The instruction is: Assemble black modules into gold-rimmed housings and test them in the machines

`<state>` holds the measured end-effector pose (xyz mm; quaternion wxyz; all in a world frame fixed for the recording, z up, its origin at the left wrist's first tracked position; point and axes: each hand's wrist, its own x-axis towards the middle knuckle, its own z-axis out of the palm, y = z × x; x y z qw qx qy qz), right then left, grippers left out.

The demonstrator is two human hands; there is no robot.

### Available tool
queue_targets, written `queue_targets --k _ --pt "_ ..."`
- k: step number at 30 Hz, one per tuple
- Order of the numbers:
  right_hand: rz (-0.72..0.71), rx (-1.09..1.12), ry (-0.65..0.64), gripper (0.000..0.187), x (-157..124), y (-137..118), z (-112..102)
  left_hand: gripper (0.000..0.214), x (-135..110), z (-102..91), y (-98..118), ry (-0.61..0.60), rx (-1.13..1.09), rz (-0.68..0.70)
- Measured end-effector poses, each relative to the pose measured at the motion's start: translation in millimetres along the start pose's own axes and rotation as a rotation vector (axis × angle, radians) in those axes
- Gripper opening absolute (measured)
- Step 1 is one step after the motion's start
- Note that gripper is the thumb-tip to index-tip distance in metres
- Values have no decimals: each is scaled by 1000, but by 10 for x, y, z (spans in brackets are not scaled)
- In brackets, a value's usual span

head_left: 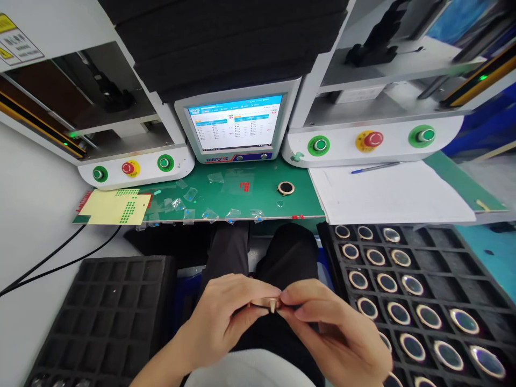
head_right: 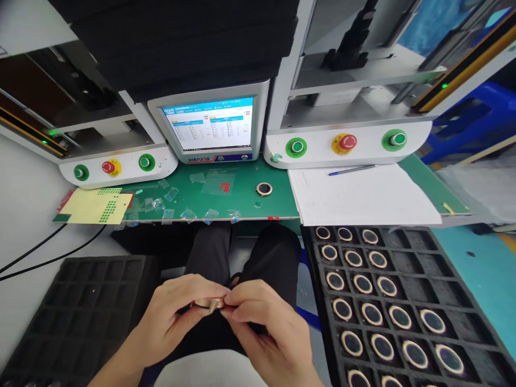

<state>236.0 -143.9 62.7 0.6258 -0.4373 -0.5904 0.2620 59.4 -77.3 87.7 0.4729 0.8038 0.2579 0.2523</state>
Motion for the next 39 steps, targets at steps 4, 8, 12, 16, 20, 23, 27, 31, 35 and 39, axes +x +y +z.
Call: queue_targets --k 4,8,12,16,20,23,27,31,35,39 --pt "-58 -97 -32 29 13 -13 18 23 -14 -48 -25 -3 -34 -55" --pt "-49 -111 -77 30 37 -8 8 22 -14 -82 -48 -19 -47 -83" --pt "-56 -157 -64 31 21 -17 47 22 -19 -33 -55 20 -22 -82" --pt "-84 -237 -24 32 -48 -16 113 24 -38 18 -118 267 103 -122" --pt "-5 -302 -27 22 13 270 153 16 -47 -53 -243 715 2 -304" --pt "86 -432 -41 11 252 744 244 24 -46 -111 -330 743 -324 -415" --pt "170 -506 -97 24 656 1343 508 39 -75 -102 -416 611 -708 -572" --pt "257 -576 -177 25 864 1624 776 39 -135 -85 -487 623 -709 -649" --pt "331 -567 -223 22 953 1730 904 44 -133 -115 -511 643 -676 -694" --pt "371 -485 -198 15 1037 1625 842 45 -64 -123 -472 635 -780 -689"
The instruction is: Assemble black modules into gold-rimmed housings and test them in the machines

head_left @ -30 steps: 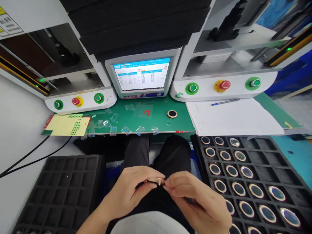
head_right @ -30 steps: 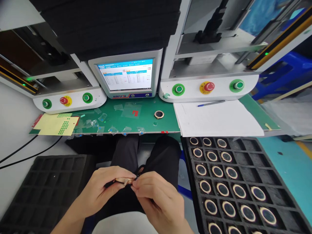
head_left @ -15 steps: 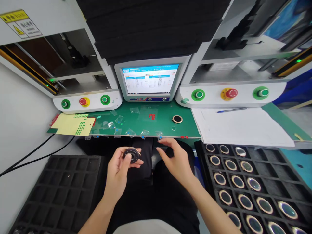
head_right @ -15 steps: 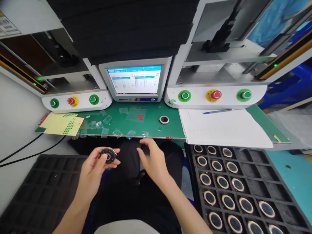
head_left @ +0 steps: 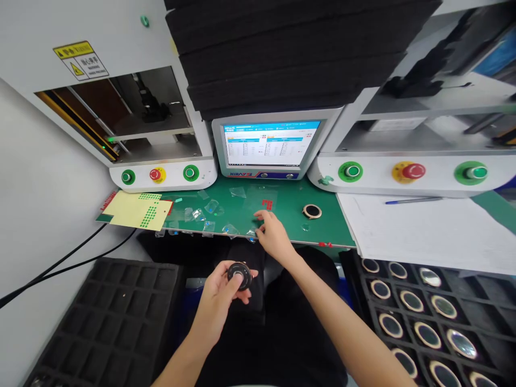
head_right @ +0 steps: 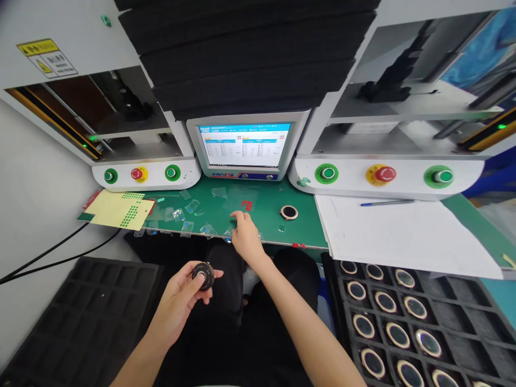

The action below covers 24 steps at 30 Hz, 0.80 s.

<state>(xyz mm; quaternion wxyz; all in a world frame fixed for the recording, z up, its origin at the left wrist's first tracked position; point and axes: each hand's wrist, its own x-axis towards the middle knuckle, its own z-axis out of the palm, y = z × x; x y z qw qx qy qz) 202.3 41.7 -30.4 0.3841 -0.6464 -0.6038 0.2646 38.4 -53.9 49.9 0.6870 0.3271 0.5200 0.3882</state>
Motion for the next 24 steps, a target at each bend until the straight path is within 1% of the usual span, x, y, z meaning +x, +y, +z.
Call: queue_targets --k 2,5,6,7,9,10,12,16,18,20,22,24 --pt "-8 61 38 22 -114 -107 -170 46 -6 36 11 -10 -53 -29" --pt "-22 182 108 26 -477 -327 -476 46 -21 72 -15 -37 -80 -33" --pt "-15 273 132 26 -626 -403 -564 45 -26 85 -36 -45 -73 -23" --pt "9 422 159 26 -777 -476 -635 45 -31 102 -61 -50 -66 -11" --pt "80 705 209 26 -1049 -597 -709 45 -43 157 -120 -55 -67 16" --pt "121 819 229 26 -1159 -643 -713 44 -52 193 -151 -60 -75 29" --pt "183 955 257 26 -1320 -699 -672 47 -76 273 -209 -74 -108 50" --pt "228 1086 234 27 -1453 -708 -549 59 -139 385 -279 -106 -163 75" --pt "231 1082 223 26 -1477 -695 -517 59 -171 401 -279 -129 -115 106" --pt "215 1042 246 25 -1492 -683 -503 52 -200 403 -259 -130 -23 149" --pt "189 992 292 24 -1495 -671 -494 46 -222 403 -232 -111 58 176" --pt "166 926 377 25 -1488 -659 -487 45 -241 399 -213 -82 101 189"
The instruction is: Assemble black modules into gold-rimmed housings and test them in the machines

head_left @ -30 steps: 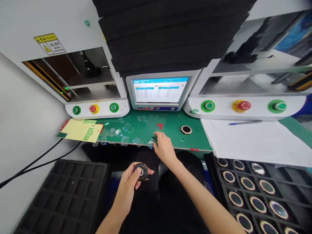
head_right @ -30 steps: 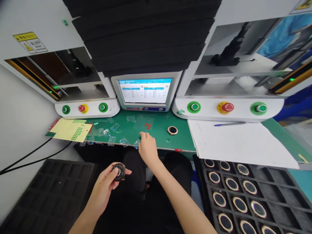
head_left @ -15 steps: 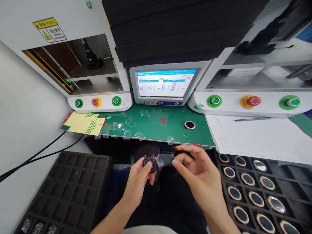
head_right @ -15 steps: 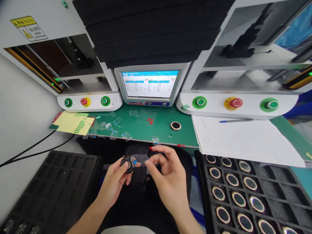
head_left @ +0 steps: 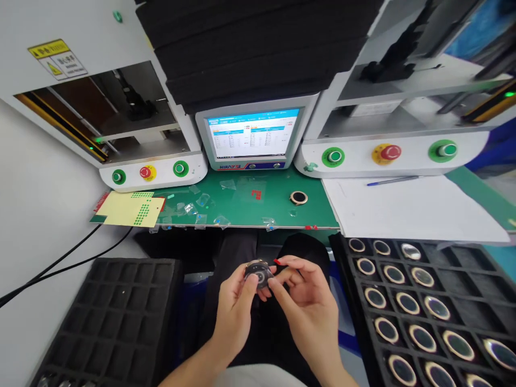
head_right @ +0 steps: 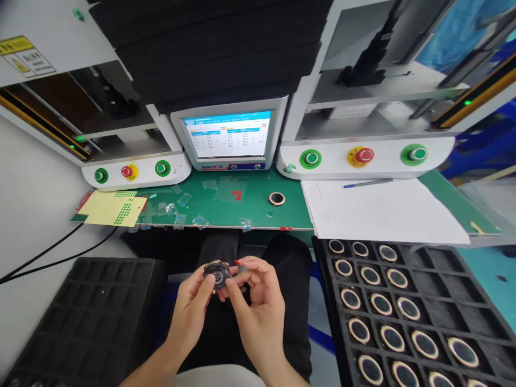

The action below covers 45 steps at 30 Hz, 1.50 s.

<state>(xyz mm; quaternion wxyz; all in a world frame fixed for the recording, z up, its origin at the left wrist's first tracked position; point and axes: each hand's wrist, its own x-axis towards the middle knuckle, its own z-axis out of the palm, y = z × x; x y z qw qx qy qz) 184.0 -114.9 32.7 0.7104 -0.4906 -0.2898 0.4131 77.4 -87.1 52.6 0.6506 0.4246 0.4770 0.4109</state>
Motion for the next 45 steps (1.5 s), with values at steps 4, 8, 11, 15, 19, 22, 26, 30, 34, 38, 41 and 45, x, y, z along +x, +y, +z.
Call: queue_targets --k 4,8,11,15,19,22,26,30,34,38,41,45 --pt "3 7 59 35 21 -12 -15 48 -39 -34 -40 32 117 -15" --pt "104 81 -61 40 79 -13 -166 51 43 -15 -192 -1 260 -61" --pt "-47 -247 137 40 144 53 -551 56 173 124 -306 -171 410 -52" --pt "-110 -596 513 30 259 173 -1559 48 307 278 -383 -363 620 -1" --pt "-53 -916 761 29 551 233 -2771 38 409 280 -411 -479 799 -72" --pt "11 -1096 776 33 795 228 -3434 35 415 295 -412 -447 827 -75" --pt "81 -1251 702 33 973 299 -3882 34 356 357 -396 -364 822 -98" --pt "111 -1332 641 33 953 491 -4019 32 329 370 -410 -373 818 -139" --pt "72 -1380 656 32 838 562 -4046 28 347 349 -460 -398 793 -133" --pt "-111 -1374 678 31 786 394 -3911 27 361 332 -480 -400 782 -116" --pt "-339 -1302 692 33 859 277 -3505 26 366 313 -436 -416 758 -123" --pt "-524 -1152 442 19 1155 305 -2503 24 352 280 -325 -478 739 -129"
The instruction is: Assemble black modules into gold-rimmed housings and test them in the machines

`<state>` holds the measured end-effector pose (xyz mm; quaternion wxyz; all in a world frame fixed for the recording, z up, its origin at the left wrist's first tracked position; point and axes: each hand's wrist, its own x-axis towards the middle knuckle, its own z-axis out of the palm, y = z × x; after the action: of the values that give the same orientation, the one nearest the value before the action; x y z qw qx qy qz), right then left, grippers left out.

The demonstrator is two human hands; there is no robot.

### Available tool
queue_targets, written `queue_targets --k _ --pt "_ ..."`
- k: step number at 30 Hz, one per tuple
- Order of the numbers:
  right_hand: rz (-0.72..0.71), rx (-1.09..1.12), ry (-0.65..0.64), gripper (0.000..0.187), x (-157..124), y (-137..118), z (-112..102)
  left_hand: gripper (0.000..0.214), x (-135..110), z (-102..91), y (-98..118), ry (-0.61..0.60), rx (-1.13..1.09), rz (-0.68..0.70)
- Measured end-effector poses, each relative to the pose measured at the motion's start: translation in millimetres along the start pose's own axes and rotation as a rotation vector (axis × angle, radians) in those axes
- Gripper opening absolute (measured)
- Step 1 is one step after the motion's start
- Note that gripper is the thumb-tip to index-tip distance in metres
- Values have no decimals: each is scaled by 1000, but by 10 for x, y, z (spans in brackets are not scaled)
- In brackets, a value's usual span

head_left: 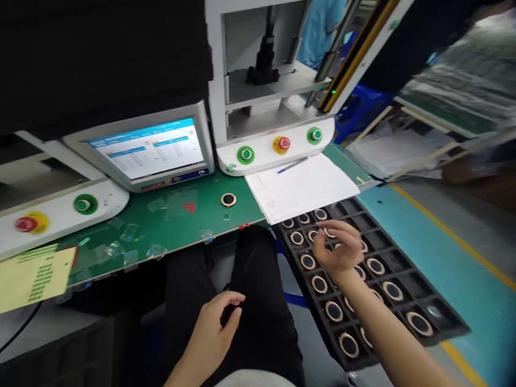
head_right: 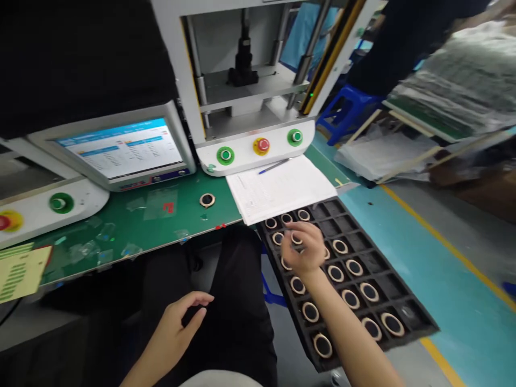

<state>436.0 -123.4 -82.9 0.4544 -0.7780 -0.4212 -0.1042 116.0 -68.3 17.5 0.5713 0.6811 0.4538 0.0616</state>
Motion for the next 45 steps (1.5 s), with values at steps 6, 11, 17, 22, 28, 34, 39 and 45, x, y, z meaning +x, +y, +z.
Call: queue_targets --k 6,11,17,22,28,34,39,45 --pt "-96 207 -324 34 392 -1214 1117 25 -240 -106 21 56 9 7" --pt "14 260 -450 30 615 -1543 1496 26 -433 -218 -149 169 -82 -43" --pt "90 536 -530 40 442 -1798 1089 25 -366 -254 -218 39 -349 -45" --pt "107 950 -637 40 -173 -2247 321 48 -199 -222 -51 -140 -1205 4" --pt "334 1328 -655 42 -556 -2467 -54 31 -234 -202 180 -107 -1510 58" --pt "169 1254 -662 40 -565 -2446 -156 27 -361 -232 198 233 -1112 155" --pt "57 1117 -382 49 -568 -2522 -319 12 -493 -290 165 451 -644 330" --pt "-78 1090 -381 56 -566 -2498 -383 15 -557 -380 58 450 -239 667"
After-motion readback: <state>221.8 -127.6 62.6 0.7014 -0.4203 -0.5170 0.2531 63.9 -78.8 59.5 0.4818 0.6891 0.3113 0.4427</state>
